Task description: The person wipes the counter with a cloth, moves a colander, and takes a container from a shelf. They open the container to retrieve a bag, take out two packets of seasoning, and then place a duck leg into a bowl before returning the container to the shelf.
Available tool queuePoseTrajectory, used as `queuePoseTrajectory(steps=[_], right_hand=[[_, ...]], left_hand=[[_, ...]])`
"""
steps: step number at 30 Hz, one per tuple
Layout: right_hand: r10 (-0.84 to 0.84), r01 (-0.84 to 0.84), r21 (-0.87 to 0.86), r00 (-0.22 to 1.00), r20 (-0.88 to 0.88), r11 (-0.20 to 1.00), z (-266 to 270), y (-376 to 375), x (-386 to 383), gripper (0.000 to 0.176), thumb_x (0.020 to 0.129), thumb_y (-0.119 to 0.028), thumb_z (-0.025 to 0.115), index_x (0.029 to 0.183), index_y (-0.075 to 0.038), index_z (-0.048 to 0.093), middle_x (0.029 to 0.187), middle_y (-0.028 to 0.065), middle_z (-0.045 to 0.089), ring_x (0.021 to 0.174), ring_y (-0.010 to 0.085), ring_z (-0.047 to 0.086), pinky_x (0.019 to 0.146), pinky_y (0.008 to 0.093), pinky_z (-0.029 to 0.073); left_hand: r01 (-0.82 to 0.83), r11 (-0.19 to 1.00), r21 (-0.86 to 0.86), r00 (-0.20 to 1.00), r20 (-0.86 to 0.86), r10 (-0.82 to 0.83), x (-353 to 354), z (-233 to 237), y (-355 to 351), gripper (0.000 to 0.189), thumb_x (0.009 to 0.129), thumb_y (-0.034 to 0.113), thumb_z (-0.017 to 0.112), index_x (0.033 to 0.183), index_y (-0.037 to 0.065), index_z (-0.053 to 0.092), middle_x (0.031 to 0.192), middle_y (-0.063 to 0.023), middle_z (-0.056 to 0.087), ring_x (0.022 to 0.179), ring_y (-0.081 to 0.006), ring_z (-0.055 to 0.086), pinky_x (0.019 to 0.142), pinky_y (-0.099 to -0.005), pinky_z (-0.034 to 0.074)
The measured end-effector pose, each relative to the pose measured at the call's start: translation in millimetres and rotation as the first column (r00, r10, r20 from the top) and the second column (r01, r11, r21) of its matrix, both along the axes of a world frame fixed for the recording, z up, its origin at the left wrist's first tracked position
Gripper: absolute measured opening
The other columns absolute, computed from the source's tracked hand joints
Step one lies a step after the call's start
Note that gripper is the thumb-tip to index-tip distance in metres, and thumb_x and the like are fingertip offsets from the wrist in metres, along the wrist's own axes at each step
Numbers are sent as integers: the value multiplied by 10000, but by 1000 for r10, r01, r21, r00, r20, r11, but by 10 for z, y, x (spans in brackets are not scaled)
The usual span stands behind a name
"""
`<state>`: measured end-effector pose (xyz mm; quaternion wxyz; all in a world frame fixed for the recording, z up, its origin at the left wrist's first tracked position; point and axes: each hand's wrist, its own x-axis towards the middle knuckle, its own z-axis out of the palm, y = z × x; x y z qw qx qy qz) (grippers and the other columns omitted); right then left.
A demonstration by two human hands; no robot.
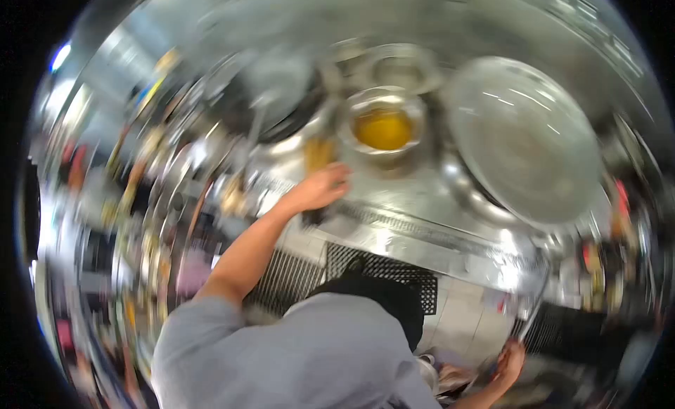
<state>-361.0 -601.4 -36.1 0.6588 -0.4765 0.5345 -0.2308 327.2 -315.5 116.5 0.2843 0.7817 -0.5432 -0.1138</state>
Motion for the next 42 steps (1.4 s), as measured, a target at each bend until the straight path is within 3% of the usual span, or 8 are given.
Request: queuePoseTrajectory(steps=[9,12,13,15,17,25,33,42], right_hand=[[309,-355,58,711,-631,933,79,-1581,328,190,789,-177,641,874,-11,678,651,89,582,652,200,618,585,390,498],[367,-908,-123,-36,-930,-400,166,-1464,1050,197,785,-173,644,875,-3,689,666,113,602,686,222,636,608,412,501],[664,-953,117,103,-741,278,425,-932,1820,227,804,-190,651,904,8,699,770,201,663,733,330,662,647,457,502],[833,-943,-142,333,-441,302,475,120,2802,350,889,-277,626,1104,-3,669,927,252,684,839,390,676,708,427,523],[805,-957,-270,77,-588,-105,877,1180,3732,375,906,-309,625,1168,-42,652,1057,195,690,971,372,663,834,435,522],[586,-437,-413,-411,-699,-799,920,4008,5894,289,923,-261,589,1083,-30,657,998,202,697,932,398,658,831,490,519],[680,-637,-332,-437,-588,-696,736,4682,6432,319,917,-274,590,1115,-38,673,1006,218,695,964,404,659,871,487,515],[651,-716,-296,-284,-704,-632,545,4817,7337,215,844,-137,596,878,50,694,855,277,677,877,424,672,826,480,527]], left_hand=[[-344,735,584,938,184,293,-2079,-2048,3125,229,877,218,556,826,17,652,870,-197,636,849,-394,627,767,-510,496],[-314,677,666,859,503,-96,-3874,-2763,4566,138,833,271,617,840,151,686,721,-74,593,741,-277,599,624,-443,459],[-249,596,764,968,214,130,-4402,-2711,4713,168,835,278,631,890,135,698,779,-77,625,768,-275,623,661,-438,483],[-171,229,958,174,-199,964,-5042,-2596,4630,252,839,294,660,991,103,722,895,-83,689,821,-272,671,735,-427,533],[-176,63,982,-502,-144,853,-5368,-2540,4404,349,825,330,696,1060,74,730,944,-103,720,843,-263,702,767,-405,561],[-858,26,513,-165,-323,932,-3493,-2674,4184,664,792,364,769,1278,-30,548,1236,-236,615,1184,-374,579,984,-417,477],[-864,501,-37,503,-42,864,192,-1258,3653,780,783,86,725,1475,126,369,1559,-215,264,1288,-424,429,1071,-484,398],[-638,651,411,769,301,564,1981,-1402,3432,482,878,263,612,1348,232,512,1448,-219,435,1180,-372,547,960,-471,479]])
